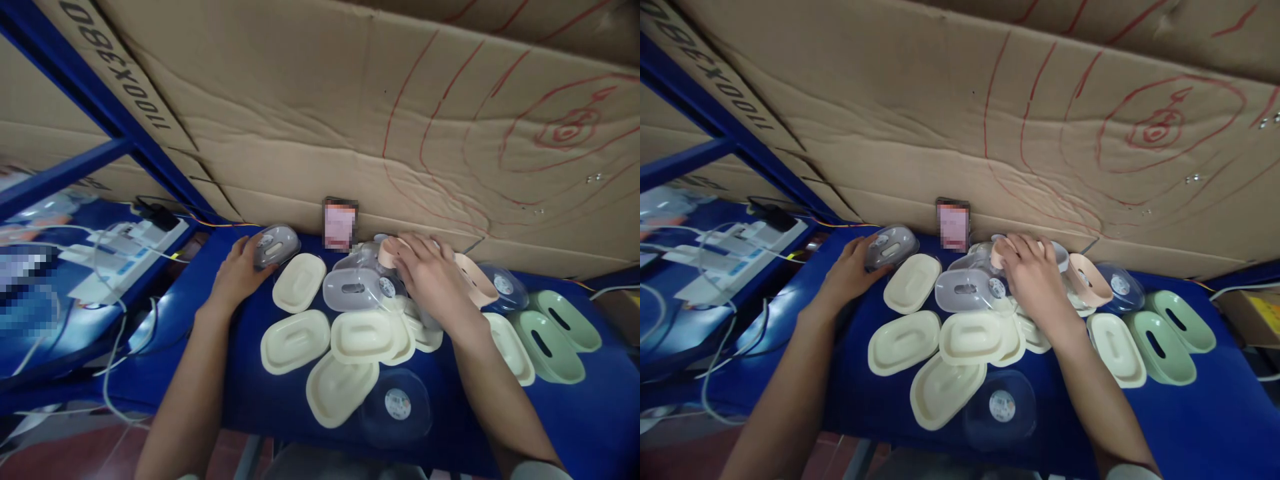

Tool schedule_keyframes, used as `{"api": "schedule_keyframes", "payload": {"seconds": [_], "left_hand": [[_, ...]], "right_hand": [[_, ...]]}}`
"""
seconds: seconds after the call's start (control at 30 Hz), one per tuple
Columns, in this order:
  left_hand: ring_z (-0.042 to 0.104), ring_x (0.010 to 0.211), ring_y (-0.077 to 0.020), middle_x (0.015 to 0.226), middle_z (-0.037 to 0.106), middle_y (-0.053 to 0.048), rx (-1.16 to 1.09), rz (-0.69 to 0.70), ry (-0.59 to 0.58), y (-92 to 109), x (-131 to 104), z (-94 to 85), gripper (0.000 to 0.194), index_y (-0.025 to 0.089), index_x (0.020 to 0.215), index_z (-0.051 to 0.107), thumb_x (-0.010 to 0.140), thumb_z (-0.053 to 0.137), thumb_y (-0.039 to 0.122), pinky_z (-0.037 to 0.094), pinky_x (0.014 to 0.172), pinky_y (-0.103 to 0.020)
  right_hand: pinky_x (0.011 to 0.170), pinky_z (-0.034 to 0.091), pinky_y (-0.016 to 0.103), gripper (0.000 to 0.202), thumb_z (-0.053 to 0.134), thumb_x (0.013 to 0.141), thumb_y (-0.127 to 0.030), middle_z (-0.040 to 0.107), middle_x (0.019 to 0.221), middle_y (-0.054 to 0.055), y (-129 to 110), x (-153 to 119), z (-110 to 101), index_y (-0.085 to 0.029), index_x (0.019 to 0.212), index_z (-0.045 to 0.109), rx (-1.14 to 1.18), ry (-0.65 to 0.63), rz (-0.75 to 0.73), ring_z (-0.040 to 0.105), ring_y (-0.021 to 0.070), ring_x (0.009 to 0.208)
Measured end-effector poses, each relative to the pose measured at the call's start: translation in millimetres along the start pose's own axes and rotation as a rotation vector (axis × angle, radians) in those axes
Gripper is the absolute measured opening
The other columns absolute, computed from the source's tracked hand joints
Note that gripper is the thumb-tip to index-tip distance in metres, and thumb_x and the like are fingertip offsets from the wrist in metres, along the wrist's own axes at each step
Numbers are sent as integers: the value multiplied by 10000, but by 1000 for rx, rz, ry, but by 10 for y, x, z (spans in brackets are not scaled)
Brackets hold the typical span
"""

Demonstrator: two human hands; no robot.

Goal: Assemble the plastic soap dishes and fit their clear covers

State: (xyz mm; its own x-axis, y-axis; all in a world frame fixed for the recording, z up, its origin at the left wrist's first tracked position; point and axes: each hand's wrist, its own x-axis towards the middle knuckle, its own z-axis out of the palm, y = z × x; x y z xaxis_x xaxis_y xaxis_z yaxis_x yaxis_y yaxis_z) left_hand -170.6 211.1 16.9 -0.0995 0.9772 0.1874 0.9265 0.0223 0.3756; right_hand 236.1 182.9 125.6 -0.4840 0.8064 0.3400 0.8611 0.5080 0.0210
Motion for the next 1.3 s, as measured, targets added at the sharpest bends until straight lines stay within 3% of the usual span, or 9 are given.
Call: {"api": "schedule_keyframes", "payload": {"seconds": [0.1, 0.23, 0.37, 0.43, 0.6, 0.73, 0.9, 1.13, 1.3], "left_hand": [[529, 1430, -400, 1520, 561, -186, -123, 59, 18, -104, 73, 40, 820, 199, 1555, 506, 837, 767, 495, 440, 1202, -539], [557, 1354, -353, 1373, 631, -132, -262, 117, 160, -13, 57, -154, 753, 199, 1472, 584, 850, 776, 577, 449, 1195, -533], [515, 1415, -342, 1465, 543, -113, -386, 388, 227, 459, -190, -405, 760, 250, 1519, 543, 869, 817, 535, 431, 1223, -549], [527, 1422, -337, 1500, 519, -103, -453, 555, 136, 777, -373, -425, 777, 307, 1543, 522, 860, 839, 502, 470, 1203, -528], [451, 1534, -350, 1660, 429, -139, -525, 636, -7, 1257, -674, -173, 1005, 349, 1704, 241, 900, 839, 425, 439, 1248, -551], [368, 1601, -359, 1732, 334, -178, -535, 612, -49, 1268, -690, 53, 1060, 315, 1725, 132, 925, 821, 407, 405, 1272, -577], [417, 1570, -348, 1709, 344, -181, -420, 734, 2, 1262, -676, 110, 579, 270, 1515, 527, 983, 751, 318, 457, 1237, -553], [448, 1537, -357, 1669, 394, -178, -426, 788, 25, 1233, -649, 20, 428, 235, 1384, 634, 979, 751, 305, 453, 1233, -556], [325, 1615, -405, 1769, 158, -245, -396, 739, -17, 1220, -657, 131, 854, 228, 1638, 343, 950, 773, 494, 431, 1238, -595]], "right_hand": [[1243, 337, 578, 410, 477, 1118, -258, 627, 1539, 154, -84, 6, 40, -164, 1497, 603, 67, 3, -63, 560, 323, 1435], [1266, 350, 573, 410, 491, 1114, -239, 599, 1568, 157, -290, 12, 51, -188, 1506, 599, 149, 67, -164, 547, 305, 1463], [1306, 298, 627, 553, 606, 1080, -288, 348, 1751, 142, -449, -26, 3, -257, 1617, 479, 239, 111, -263, 285, 343, 1641], [1311, 277, 658, 635, 654, 1062, -377, 284, 1780, 122, -450, -57, -19, -289, 1649, 428, 301, 86, -304, 207, 349, 1666], [1245, 462, 501, 475, 597, 1094, -404, 587, 1595, 73, -168, -134, -82, -292, 1555, 565, 479, 11, -255, 522, 257, 1505], [1170, 517, 465, 347, 506, 1131, -322, 731, 1405, 47, 48, -151, -169, -274, 1423, 686, 441, 58, -100, 664, 248, 1331], [1087, 522, 479, 255, 586, 1099, -323, 773, 1261, 81, -146, -140, -120, -224, 1272, 745, 374, -13, -230, 691, 268, 1218], [1193, 392, 541, 422, 709, 1033, -308, 713, 1410, 128, -460, -130, 85, -166, 1426, 653, 198, -122, -321, 608, 296, 1340], [1170, 418, 504, 340, 624, 1079, -347, 756, 1335, 93, -205, -142, -66, -199, 1377, 696, 149, -60, -272, 646, 283, 1272]]}}
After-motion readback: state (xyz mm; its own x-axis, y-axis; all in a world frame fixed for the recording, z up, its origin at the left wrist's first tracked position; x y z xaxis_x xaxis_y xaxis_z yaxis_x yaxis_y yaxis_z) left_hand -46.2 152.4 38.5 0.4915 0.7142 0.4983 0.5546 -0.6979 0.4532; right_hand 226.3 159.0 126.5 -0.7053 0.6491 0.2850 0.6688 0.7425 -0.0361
